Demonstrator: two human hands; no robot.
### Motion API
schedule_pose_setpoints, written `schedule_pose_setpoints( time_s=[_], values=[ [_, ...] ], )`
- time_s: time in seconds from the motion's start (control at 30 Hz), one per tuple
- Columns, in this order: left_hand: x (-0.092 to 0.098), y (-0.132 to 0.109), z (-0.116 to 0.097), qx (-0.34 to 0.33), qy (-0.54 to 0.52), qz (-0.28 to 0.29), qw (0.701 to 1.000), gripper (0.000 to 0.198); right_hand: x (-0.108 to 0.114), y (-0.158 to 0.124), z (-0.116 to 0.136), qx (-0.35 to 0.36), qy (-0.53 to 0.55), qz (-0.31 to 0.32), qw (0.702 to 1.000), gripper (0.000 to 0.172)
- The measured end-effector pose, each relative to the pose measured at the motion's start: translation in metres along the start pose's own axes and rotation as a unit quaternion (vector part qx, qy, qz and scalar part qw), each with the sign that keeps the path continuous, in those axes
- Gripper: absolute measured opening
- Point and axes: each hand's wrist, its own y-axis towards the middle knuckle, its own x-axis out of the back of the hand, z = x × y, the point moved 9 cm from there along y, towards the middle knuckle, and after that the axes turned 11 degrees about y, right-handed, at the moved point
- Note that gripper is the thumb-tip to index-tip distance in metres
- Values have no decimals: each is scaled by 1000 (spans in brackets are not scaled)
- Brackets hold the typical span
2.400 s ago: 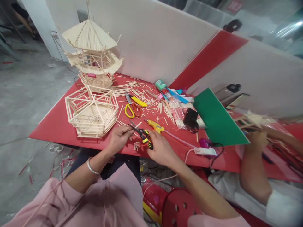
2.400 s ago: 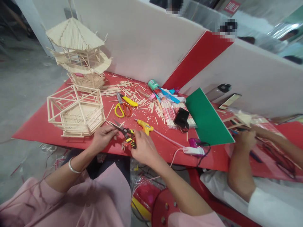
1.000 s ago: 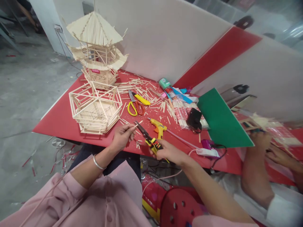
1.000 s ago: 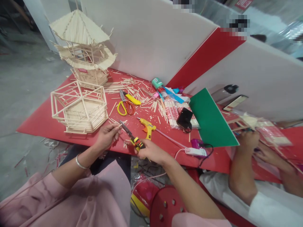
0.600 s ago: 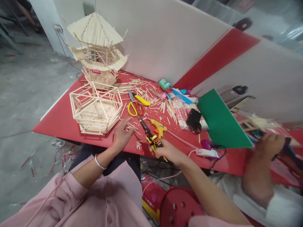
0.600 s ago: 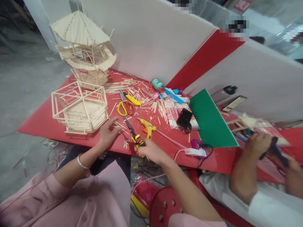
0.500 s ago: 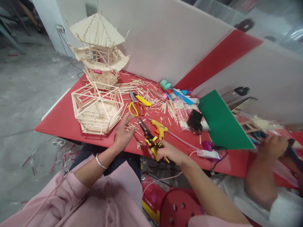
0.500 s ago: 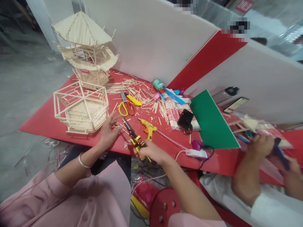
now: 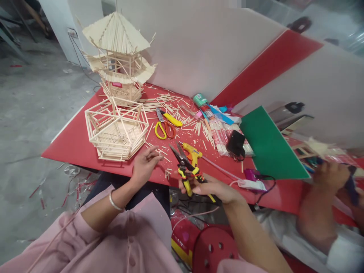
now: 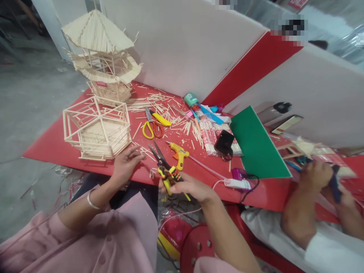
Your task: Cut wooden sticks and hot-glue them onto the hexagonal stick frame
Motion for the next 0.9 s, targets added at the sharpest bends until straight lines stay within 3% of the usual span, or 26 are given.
schedule_pose_setpoints(
  time_s=[0.07,0.13,0.17,0.23,0.3,0.43,0.53,0.63,0.7,0.77,0.9],
  values=[
    [7,-14,7,36,21,5,999,30,10,4,11,40,-169,-153,973,40],
    [15,-27,9,52,8,0,999,29,10,11,24,55,-355,-292,886,47],
    [19,-31,10,62,-5,-1,998,31,5,19,27,44,-424,-326,844,53],
    [23,-39,10,90,-37,6,995,33,-3,40,27,17,-500,-345,794,61],
    [24,-45,12,131,-65,30,989,36,-5,57,26,5,-524,-348,777,64],
    [35,-53,15,189,-114,46,974,37,-8,60,41,102,-527,-383,752,65],
    [52,-58,19,208,-138,42,967,35,-29,46,51,227,-465,-379,767,47],
    [64,-61,24,227,-161,54,959,30,-67,45,46,291,-357,-306,834,26],
    [71,-61,27,231,-178,52,955,28,-93,50,38,306,-296,-263,866,21],
    [76,-60,28,228,-190,47,954,27,-110,58,30,307,-249,-259,881,20],
    [78,-60,28,231,-202,51,950,24,-125,72,24,308,-222,-273,884,19]
  ],
)
